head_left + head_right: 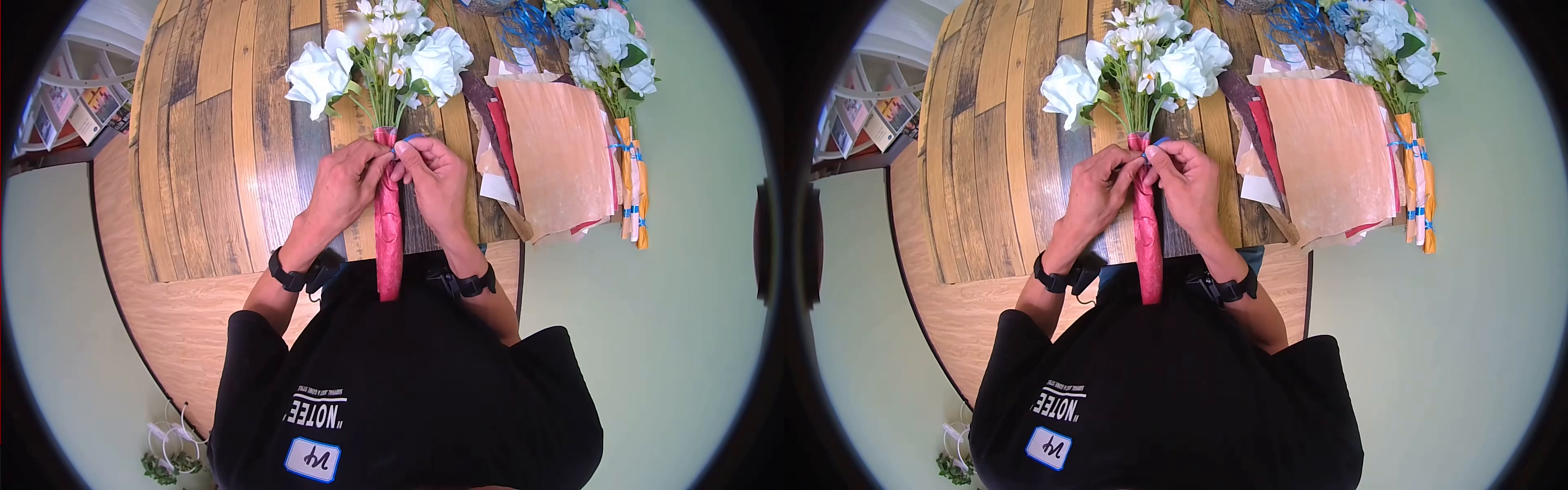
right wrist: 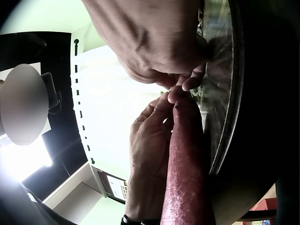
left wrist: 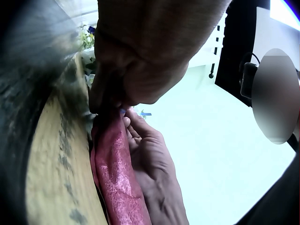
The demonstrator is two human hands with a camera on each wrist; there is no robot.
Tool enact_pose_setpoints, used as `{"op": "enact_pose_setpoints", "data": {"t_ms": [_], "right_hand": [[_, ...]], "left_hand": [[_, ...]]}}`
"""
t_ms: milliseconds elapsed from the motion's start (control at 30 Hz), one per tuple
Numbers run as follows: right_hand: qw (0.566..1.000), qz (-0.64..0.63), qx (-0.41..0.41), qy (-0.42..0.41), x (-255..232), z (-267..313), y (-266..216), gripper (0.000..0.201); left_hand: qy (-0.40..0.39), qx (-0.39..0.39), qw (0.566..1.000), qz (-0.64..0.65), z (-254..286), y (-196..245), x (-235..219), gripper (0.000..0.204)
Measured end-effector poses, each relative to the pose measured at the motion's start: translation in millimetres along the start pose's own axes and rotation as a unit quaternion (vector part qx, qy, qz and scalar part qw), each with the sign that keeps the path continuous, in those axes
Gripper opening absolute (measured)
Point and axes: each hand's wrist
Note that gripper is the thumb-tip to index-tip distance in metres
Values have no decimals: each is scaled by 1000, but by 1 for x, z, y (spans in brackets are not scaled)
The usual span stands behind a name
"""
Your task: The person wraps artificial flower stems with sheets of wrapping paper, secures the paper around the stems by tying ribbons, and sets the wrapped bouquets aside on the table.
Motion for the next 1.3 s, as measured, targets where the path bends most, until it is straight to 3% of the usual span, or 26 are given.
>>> {"op": "enact_pose_setpoints", "data": {"t_ms": [167,233,433,733,900,1300], "right_hand": [[1000,-1,16,-2,0,1,-1,18],[1000,-2,18,-14,0,3,2,19],[997,51,-51,-3,6,6,8,29],[989,98,-93,55,12,4,21,17],[956,177,-211,104,16,6,8,20],[934,239,-239,117,15,6,11,23]], "left_hand": [[-3,-20,1000,-2,-1,1,-1,8],[1,-80,995,56,-3,3,-3,10],[-44,-155,981,112,-13,0,-14,14],[-64,-215,962,158,-14,-8,-17,15],[-75,-192,965,164,-16,-11,-18,16],[-95,-146,981,88,-19,-1,-22,15]]}}
Point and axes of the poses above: each hand's wrist, its own z-axis away from the middle knuckle, its own x-axis out of the palm, y = z × x, and after that the axes turned 13 degrees about x, right-handed
